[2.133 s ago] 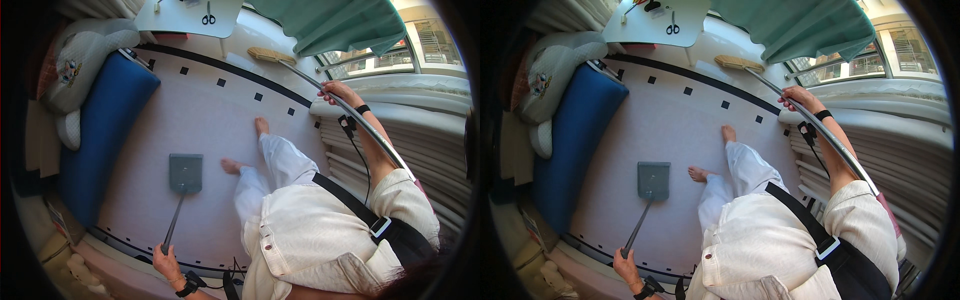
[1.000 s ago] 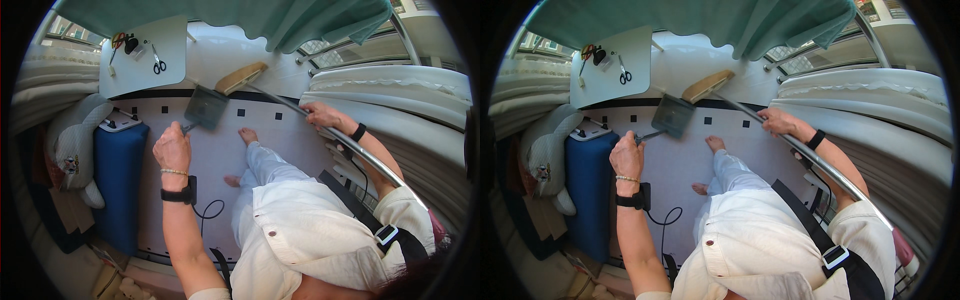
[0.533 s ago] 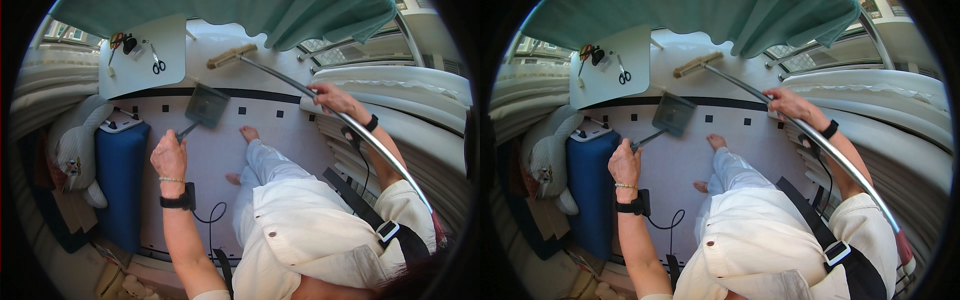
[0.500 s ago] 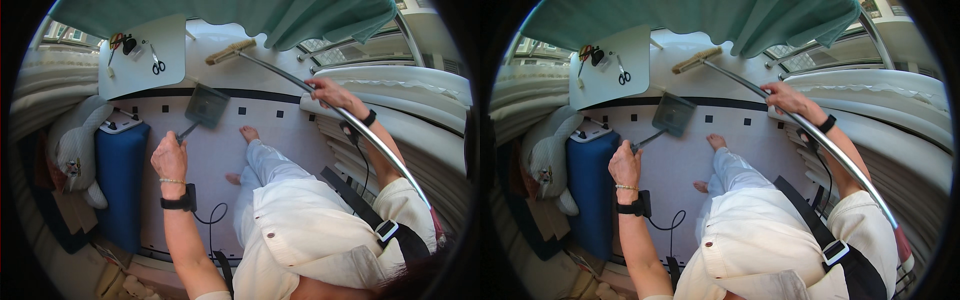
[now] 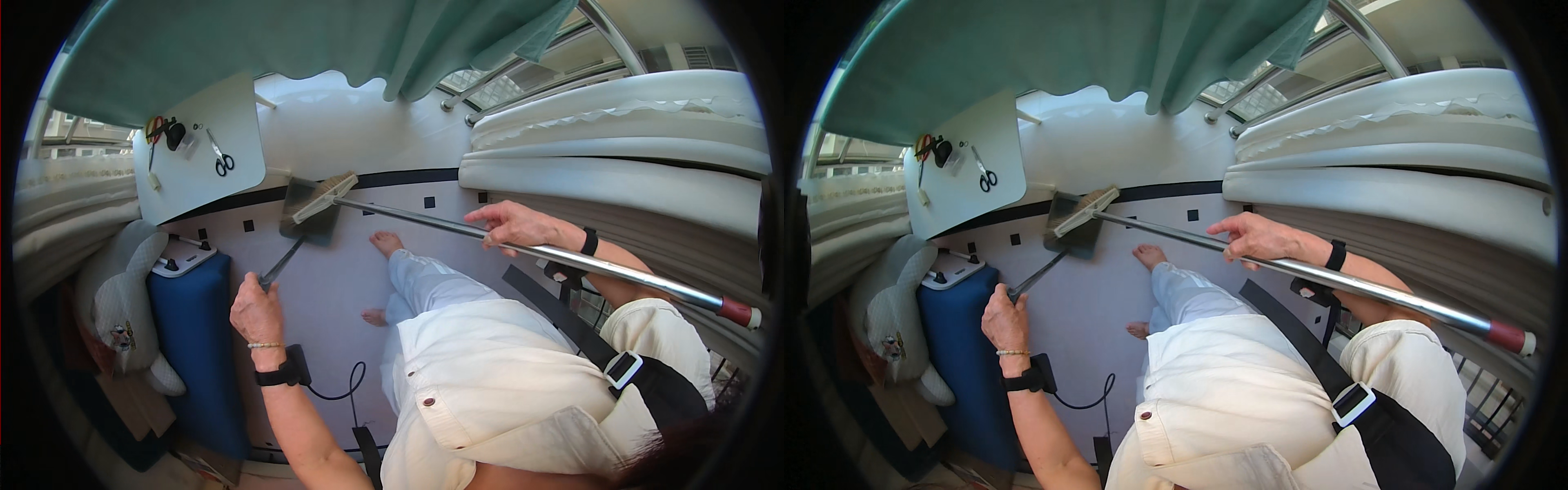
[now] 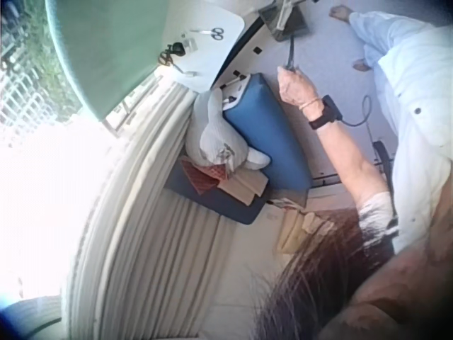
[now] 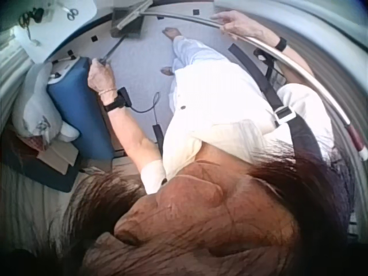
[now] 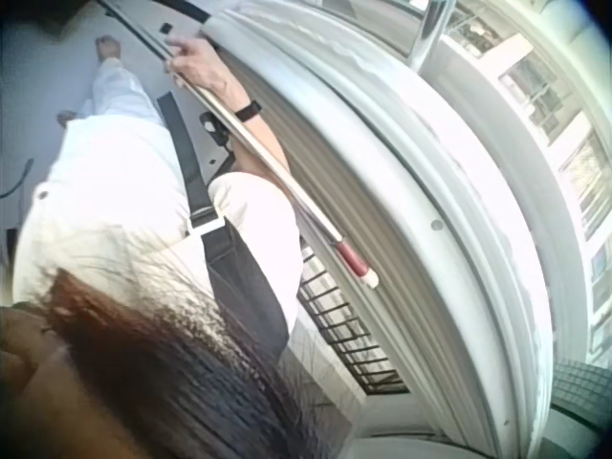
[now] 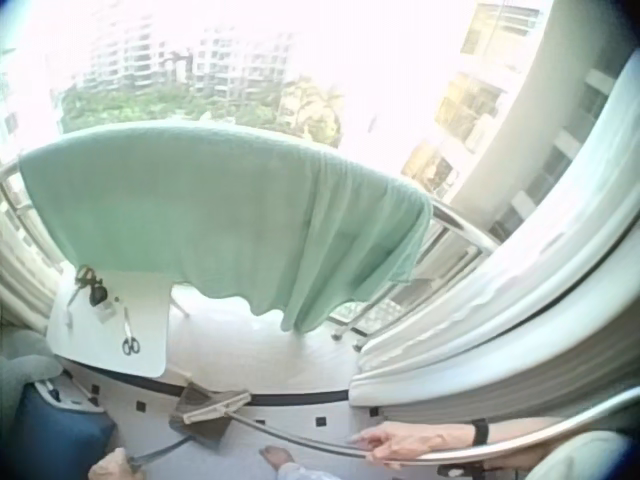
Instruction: Sweep the floor in a room using a broom and dustpan.
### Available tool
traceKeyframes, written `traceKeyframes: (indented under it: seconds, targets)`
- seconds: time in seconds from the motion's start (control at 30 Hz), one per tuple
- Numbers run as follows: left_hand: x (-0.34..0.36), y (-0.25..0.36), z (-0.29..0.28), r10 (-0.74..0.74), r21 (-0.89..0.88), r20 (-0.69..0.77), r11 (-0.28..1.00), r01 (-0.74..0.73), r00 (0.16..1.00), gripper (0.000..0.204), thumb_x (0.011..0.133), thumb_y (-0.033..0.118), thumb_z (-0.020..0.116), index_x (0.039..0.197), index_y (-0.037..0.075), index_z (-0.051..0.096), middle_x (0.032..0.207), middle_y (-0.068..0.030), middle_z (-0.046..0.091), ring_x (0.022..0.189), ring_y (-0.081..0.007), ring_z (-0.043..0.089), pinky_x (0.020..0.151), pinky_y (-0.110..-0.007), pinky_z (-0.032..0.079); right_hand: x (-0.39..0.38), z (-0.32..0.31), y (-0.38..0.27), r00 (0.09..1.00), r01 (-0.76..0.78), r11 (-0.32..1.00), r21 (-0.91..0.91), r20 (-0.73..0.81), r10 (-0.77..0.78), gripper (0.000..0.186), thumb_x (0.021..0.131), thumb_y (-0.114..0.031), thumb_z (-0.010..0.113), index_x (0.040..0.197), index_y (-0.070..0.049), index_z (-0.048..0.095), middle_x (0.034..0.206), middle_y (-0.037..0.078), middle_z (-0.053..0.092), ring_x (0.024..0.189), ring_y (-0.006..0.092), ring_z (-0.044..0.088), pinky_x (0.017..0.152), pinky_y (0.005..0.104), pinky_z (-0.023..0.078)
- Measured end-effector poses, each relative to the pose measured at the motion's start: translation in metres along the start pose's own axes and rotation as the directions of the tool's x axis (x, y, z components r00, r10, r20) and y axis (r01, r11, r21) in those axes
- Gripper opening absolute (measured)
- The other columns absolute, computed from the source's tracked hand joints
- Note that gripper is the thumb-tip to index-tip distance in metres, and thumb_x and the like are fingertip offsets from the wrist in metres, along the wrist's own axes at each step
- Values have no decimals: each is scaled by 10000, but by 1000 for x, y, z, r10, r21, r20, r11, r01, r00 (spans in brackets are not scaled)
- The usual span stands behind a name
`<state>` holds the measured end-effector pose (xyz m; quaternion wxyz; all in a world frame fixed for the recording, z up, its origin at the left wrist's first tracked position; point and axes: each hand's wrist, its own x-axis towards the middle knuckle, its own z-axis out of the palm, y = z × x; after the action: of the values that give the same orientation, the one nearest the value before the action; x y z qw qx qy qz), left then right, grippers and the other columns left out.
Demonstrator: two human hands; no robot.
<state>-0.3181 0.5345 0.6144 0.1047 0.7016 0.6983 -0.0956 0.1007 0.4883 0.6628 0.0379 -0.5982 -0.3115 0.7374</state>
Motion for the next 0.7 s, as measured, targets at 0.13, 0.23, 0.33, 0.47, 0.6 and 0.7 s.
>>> traceKeyframes:
  seconds: [0.13,0.23,0.33,0.47,0.6,0.7]
  targets:
    - [1,1,-3,50,-16,-31,999,-51,998,276,692,168,741,845,51,543,790,-117,622,759,-316,617,632,-389,488,7,-8,11,995,87,996,-21,-53,-88,579,725,-96,586,1271,45,453,683,56,546,460,112,525,422,252,420]
    - [-6,-3,-1,55,-25,-24,998,-56,998,276,688,157,743,857,55,552,792,-114,626,759,-317,616,630,-390,484,59,-31,32,977,195,980,-24,-79,-196,577,708,-93,589,1252,54,467,698,66,552,456,119,522,417,258,420]
    - [-19,8,-14,65,-45,-36,997,-66,997,273,684,145,744,869,59,562,790,-105,628,746,-307,619,616,-379,486,71,-56,20,965,168,978,-121,-181,-188,591,678,-85,582,1238,67,467,731,95,570,454,130,528,411,263,426]
    - [-11,28,-22,157,-54,-61,986,-160,986,266,683,141,741,868,64,566,786,-103,627,731,-299,621,603,-369,490,78,-93,51,929,109,991,-77,-347,-129,591,678,-55,562,1248,64,457,727,101,578,430,131,516,385,261,413]
    - [4,55,-23,218,-62,-32,974,-220,975,265,679,148,742,857,66,564,786,-106,627,730,-305,622,601,-370,492,41,-96,68,918,111,985,133,-394,-51,567,725,-21,520,1274,69,413,719,100,576,417,117,504,358,254,390]
    - [15,71,-11,251,-65,-20,966,-252,968,269,677,162,744,842,65,556,786,-108,628,731,-313,622,603,-382,492,18,-77,93,935,121,959,256,-353,-24,589,734,-25,529,1294,83,381,736,113,578,417,121,507,354,256,387]
